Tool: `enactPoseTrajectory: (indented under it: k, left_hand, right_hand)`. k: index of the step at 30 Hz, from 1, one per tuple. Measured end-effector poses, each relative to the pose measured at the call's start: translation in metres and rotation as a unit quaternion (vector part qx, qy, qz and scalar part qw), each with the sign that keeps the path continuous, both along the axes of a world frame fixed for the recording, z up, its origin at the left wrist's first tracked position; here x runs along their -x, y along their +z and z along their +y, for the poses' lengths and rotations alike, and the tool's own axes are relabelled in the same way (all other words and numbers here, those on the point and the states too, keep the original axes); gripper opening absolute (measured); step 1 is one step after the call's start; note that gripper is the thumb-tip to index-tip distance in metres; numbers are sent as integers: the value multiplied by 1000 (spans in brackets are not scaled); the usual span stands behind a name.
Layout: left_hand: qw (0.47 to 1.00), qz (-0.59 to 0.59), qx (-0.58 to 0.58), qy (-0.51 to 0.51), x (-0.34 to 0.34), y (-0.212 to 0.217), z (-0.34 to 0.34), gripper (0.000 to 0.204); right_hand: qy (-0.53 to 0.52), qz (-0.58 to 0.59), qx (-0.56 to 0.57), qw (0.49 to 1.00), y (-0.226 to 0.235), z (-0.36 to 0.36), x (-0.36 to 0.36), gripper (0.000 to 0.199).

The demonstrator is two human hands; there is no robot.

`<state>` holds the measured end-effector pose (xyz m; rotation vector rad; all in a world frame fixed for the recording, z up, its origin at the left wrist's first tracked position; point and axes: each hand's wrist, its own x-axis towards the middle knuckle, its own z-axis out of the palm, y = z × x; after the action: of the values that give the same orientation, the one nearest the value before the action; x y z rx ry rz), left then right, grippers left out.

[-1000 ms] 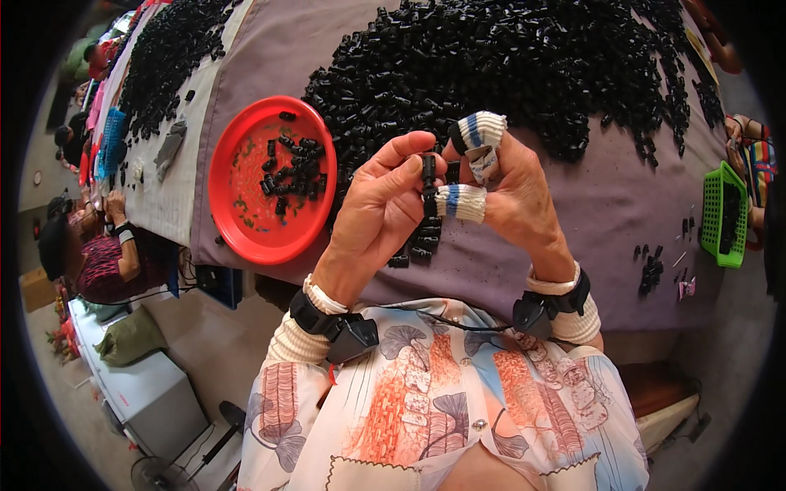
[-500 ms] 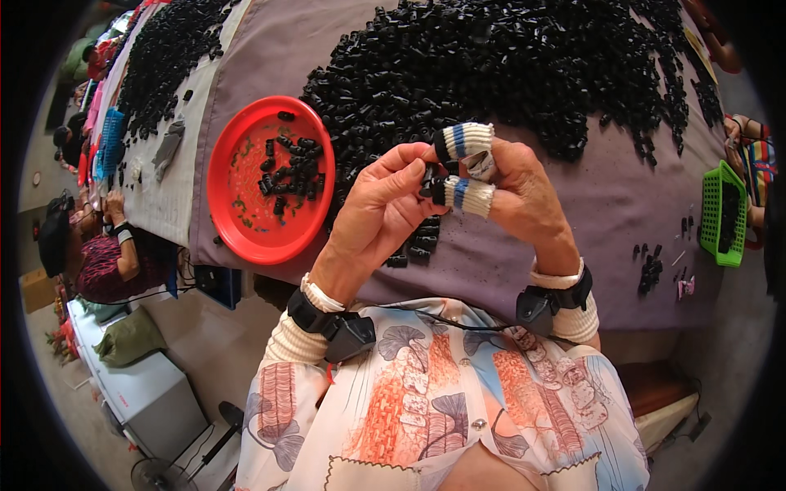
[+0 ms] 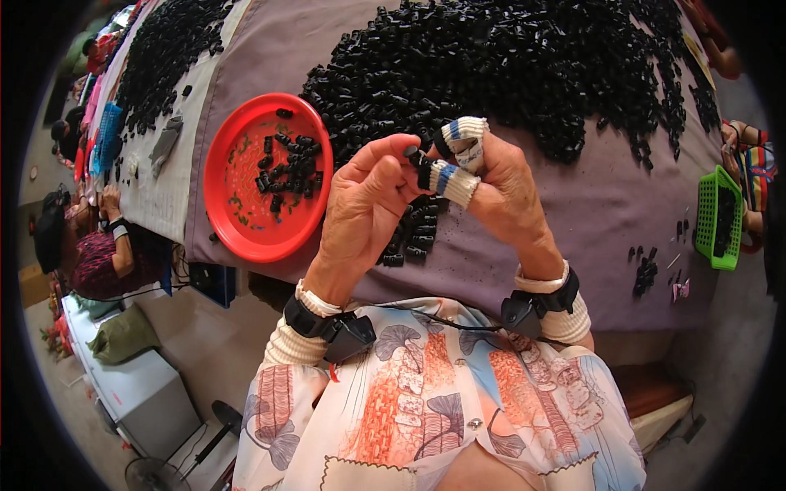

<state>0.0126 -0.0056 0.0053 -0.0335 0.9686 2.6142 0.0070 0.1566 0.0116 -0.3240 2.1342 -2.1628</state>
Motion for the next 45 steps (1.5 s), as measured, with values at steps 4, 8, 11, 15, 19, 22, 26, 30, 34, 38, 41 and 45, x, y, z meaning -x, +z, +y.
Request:
enactPoseTrajectory:
  k: [4, 8, 11, 15, 19, 22, 26, 30, 34, 38, 41, 45]
  left_hand:
    - [998, -29, 60, 10, 1, 3, -2, 24]
    - [998, -54, -15, -18, 5, 4, -3, 23]
    - [997, -39, -43, -52, 6, 3, -6, 22]
    - [993, -39, -65, -85, 7, 8, -6, 22]
    - [992, -43, -66, -100, 8, 7, -6, 22]
    - [992, -59, -58, -96, 8, 5, -6, 23]
    - [990, -59, -66, -110, 8, 8, -4, 24]
    - [992, -64, -47, -98, 7, 5, -2, 25]
    - [993, -66, -37, -89, 6, 5, 1, 26]
    - [994, -61, -23, -85, 5, 5, 0, 26]
    - [994, -75, -10, -78, 6, 6, 2, 25]
    - [994, -74, -1, -75, 6, 3, 3, 23]
  right_hand:
    - [15, -11, -1, 1000, 4, -1, -2, 19]
    - [63, -28, -30, 997, 0, 9, 2, 33]
    - [91, -17, -93, 991, 4, 11, 6, 40]
    - [107, -9, -147, 983, 11, 12, 11, 41]
    - [111, -29, -127, 985, 16, 9, 12, 40]
    - [117, -33, -116, 986, 12, 8, 13, 39]
    - [123, -48, -141, 981, 10, 11, 14, 40]
    - [120, -56, -163, 978, 6, 12, 15, 41]
    - [120, -61, -149, 980, 5, 13, 14, 42]
    - [128, -60, -166, 976, 2, 12, 14, 40]
    - [129, -47, -177, 975, 1, 12, 15, 40]
    - [134, -40, -186, 973, -2, 14, 15, 39]
